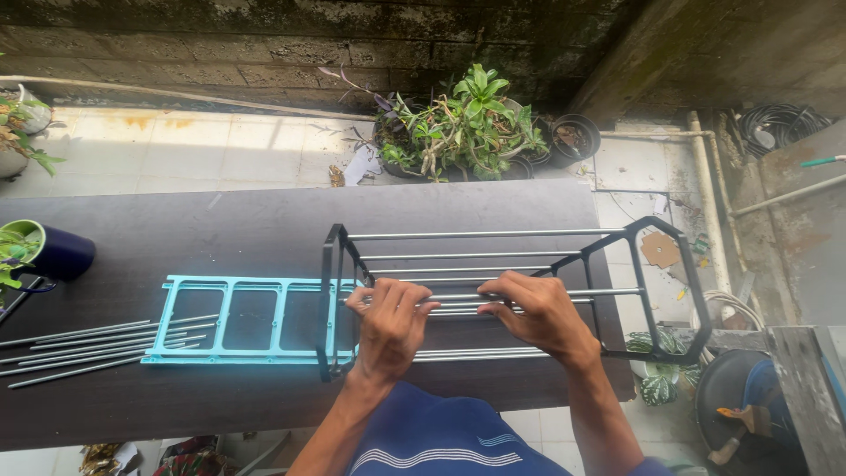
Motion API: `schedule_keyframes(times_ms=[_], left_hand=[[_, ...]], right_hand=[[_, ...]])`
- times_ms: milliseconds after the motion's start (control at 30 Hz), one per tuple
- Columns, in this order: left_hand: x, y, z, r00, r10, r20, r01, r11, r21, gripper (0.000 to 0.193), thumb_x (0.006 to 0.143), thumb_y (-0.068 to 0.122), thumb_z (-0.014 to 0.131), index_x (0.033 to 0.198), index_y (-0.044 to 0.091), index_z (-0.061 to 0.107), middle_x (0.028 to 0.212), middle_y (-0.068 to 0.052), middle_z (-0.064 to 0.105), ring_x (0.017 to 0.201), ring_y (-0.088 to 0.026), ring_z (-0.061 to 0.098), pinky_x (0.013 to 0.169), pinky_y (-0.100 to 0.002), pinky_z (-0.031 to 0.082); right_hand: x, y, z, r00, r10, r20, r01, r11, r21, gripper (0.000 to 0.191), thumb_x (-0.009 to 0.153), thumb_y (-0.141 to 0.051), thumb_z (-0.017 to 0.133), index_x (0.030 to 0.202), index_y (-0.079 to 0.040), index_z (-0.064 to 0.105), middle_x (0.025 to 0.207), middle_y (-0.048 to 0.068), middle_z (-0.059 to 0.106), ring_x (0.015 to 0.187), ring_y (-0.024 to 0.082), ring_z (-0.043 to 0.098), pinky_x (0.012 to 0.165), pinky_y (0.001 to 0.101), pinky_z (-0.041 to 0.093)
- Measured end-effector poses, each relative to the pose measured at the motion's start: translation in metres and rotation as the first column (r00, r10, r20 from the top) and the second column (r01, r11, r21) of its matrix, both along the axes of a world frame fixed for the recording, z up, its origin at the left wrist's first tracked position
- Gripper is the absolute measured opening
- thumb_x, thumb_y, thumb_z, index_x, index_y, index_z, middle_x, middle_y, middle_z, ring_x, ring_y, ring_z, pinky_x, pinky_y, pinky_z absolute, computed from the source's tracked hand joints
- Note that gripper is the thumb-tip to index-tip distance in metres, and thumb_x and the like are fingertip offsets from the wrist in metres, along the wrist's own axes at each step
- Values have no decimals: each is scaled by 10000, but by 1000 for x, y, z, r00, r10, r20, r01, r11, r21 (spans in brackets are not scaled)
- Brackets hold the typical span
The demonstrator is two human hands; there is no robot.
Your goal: The person gathers metal rods on a table, aligns them, and inserts them one by one into the plastic end frames of a clothes drying rack, pressing each rod into place and adjusting the frame as the structure takes shape.
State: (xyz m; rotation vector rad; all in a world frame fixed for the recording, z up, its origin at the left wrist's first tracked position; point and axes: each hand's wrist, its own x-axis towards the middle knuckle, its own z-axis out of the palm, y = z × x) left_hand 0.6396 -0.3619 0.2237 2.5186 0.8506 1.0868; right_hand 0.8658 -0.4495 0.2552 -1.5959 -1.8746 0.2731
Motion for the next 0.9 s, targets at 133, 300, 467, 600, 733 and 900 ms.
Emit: schedule_keyframes(times_ms=[133,300,467,600,733,900], left_hand=[[1,6,-2,1000,-16,-17,15,1000,-20,66,920,150,747,928,128,686,835,41,645,829,-155,590,870,-388,308],[-2,10,-2,990,-24,-136,25,1000,10,84,939,135,681,855,129,686,728,14,588,744,-172,552,811,-394,295],[-4,12,10,957,-43,-286,27,998,-62,137,960,138,602,843,122,672,753,0,593,792,-207,562,842,-415,309],[-1,12,20,967,-60,-249,35,994,-103,71,918,167,678,888,103,674,823,-18,631,846,-234,596,841,-424,360],[3,13,22,985,-173,-10,171,981,-92,250,802,139,781,1009,46,674,920,-46,670,893,-243,635,818,-400,424],[5,11,18,991,-129,-47,125,989,-73,132,803,49,779,907,74,701,812,-25,667,817,-218,651,793,-385,432]], right_hand=[[-3,0,-6,998,-20,-52,28,990,141,130,828,-80,789,928,-96,707,785,24,738,671,175,725,554,294,544],[-9,-2,-17,996,-73,53,61,977,205,108,857,-107,791,926,-110,708,775,15,738,681,178,713,613,319,525],[-11,-5,-11,992,-90,90,78,989,128,146,833,-160,816,875,-86,697,719,19,689,643,199,678,576,350,486],[-5,-13,-5,983,-146,110,125,975,182,148,800,-151,792,869,-97,673,800,14,696,694,191,676,604,340,490],[-7,-14,-12,980,-165,109,146,976,163,115,858,-130,787,895,-90,686,741,2,678,654,184,658,596,338,481],[-8,-14,-19,979,-164,124,150,982,114,61,865,-103,757,899,-108,707,719,-20,690,631,160,658,590,335,435]])
